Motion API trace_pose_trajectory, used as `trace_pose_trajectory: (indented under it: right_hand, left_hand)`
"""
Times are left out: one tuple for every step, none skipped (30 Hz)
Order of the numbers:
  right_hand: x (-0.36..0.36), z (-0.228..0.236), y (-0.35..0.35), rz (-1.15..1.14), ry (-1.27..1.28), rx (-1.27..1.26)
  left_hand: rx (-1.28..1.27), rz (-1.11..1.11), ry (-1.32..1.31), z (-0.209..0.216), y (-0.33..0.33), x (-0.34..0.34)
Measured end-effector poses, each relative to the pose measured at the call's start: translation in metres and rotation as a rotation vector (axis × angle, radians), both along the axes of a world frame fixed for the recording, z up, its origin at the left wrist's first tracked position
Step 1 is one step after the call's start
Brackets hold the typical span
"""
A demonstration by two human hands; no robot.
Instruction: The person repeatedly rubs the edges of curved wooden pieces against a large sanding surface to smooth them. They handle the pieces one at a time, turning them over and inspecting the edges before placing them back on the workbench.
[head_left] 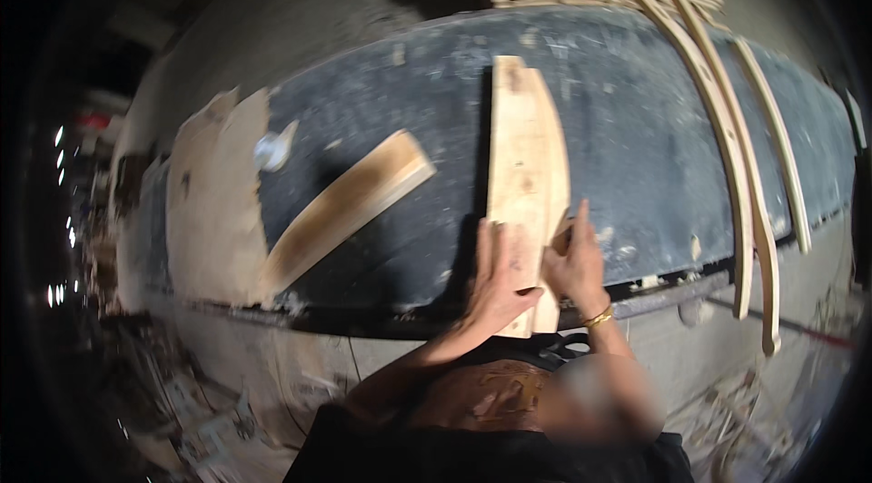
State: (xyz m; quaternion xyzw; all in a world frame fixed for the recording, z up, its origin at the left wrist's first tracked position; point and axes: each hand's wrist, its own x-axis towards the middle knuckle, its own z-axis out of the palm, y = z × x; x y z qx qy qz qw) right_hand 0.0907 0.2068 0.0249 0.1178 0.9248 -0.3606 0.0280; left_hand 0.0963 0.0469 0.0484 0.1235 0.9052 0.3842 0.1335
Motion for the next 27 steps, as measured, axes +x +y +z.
trace_pose_trajectory:
  right_hand:
    - [-0.005, 0.003, -0.002, -0.035, 0.024, 0.011]
    - [-0.009, 0.001, 0.001, -0.065, 0.108, 0.018]
    - [-0.013, 0.001, 0.004, -0.114, 0.131, 0.004]
    - [-0.021, 0.000, 0.011, -0.172, 0.147, 0.122]
    - [-0.029, -0.007, 0.020, -0.236, 0.191, 0.217]
    - [-0.033, -0.010, 0.034, -0.179, 0.156, 0.319]
    - [-0.036, -0.008, 0.041, -0.091, 0.202, 0.382]
    - [-0.039, -0.004, 0.054, -0.046, 0.032, 0.354]
    - [-0.036, -0.007, 0.069, -0.095, 0.045, 0.339]
    - [-0.029, -0.014, 0.089, -0.134, 0.098, 0.378]
    - [-0.028, -0.013, 0.091, -0.169, 0.101, 0.298]
    - [-0.026, -0.011, 0.090, -0.214, 0.100, 0.222]
    - [-0.019, -0.008, 0.085, -0.233, 0.107, 0.165]
    - [-0.014, -0.010, 0.082, -0.247, 0.108, 0.141]
    - [-0.012, -0.018, 0.078, -0.258, 0.117, 0.104]
    - [-0.007, -0.025, 0.075, -0.279, 0.119, 0.072]
    - [-0.006, -0.025, 0.072, -0.272, 0.123, 0.213]
    - [-0.005, -0.021, 0.068, -0.276, 0.102, 0.356]
    - [0.002, -0.015, 0.056, -0.333, 0.202, 0.493]
    - [0.002, -0.002, 0.037, -0.380, 0.316, 0.619]
    - [0.006, 0.014, 0.024, -0.430, 0.399, 0.491]
    - [0.017, 0.028, 0.010, -0.472, 0.472, 0.368]
    - [0.032, 0.048, -0.017, -0.428, 0.429, -0.027]
    - [0.050, 0.066, -0.042, -0.393, 0.407, -0.403]
    - [0.071, 0.074, -0.058, -0.321, 0.401, -0.537]
    - [0.093, 0.078, -0.074, -0.252, 0.401, -0.665]
    - [0.114, 0.081, -0.090, -0.239, 0.530, -0.824]
  left_hand:
    - [-0.047, 0.000, -0.072, 0.004, 0.002, -0.002]
    - [-0.081, -0.003, -0.139, 0.009, 0.006, -0.007]
    - [-0.065, 0.012, -0.073, 0.006, 0.007, -0.011]
    - [-0.040, 0.018, -0.009, 0.000, 0.009, -0.017]
    - [0.029, 0.003, 0.015, -0.001, 0.010, -0.032]
    - [0.257, 0.017, 0.136, -0.012, 0.005, -0.050]
    - [0.281, 0.064, 0.366, -0.015, -0.009, -0.070]
    - [0.337, 0.116, 0.337, 0.001, -0.026, -0.085]
    - [0.334, 0.130, 0.148, 0.029, -0.048, -0.093]
    - [0.073, 0.112, 0.142, 0.058, -0.076, -0.098]
    - [-0.283, 0.084, 0.305, 0.057, -0.130, -0.101]
    - [-0.473, 0.124, 0.348, 0.055, -0.181, -0.098]
    - [-0.642, 0.073, 0.263, 0.058, -0.224, -0.093]
    - [-0.800, 0.082, 0.308, 0.046, -0.257, -0.083]
    - [-0.711, 0.063, 0.371, 0.030, -0.294, -0.077]
    - [-0.615, 0.030, 0.427, 0.017, -0.317, -0.078]
    - [-0.562, 0.014, 0.451, 0.010, -0.316, -0.087]
    - [-0.503, -0.019, 0.464, 0.005, -0.310, -0.094]
    - [-0.462, -0.042, 0.460, 0.003, -0.308, -0.092]
    - [-0.475, -0.109, 0.573, 0.009, -0.312, -0.092]
    - [-0.474, -0.168, 0.700, 0.017, -0.313, -0.095]
    - [-0.445, -0.250, 0.796, 0.029, -0.310, -0.096]
    - [-0.429, -0.320, 0.890, 0.042, -0.310, -0.095]
    - [-0.364, -0.422, 0.977, 0.063, -0.299, -0.097]
    - [-0.324, -0.531, 1.082, 0.081, -0.289, -0.101]
    - [-0.241, -0.627, 1.175, 0.094, -0.276, -0.106]
    - [-0.171, -0.726, 1.292, 0.110, -0.259, -0.110]
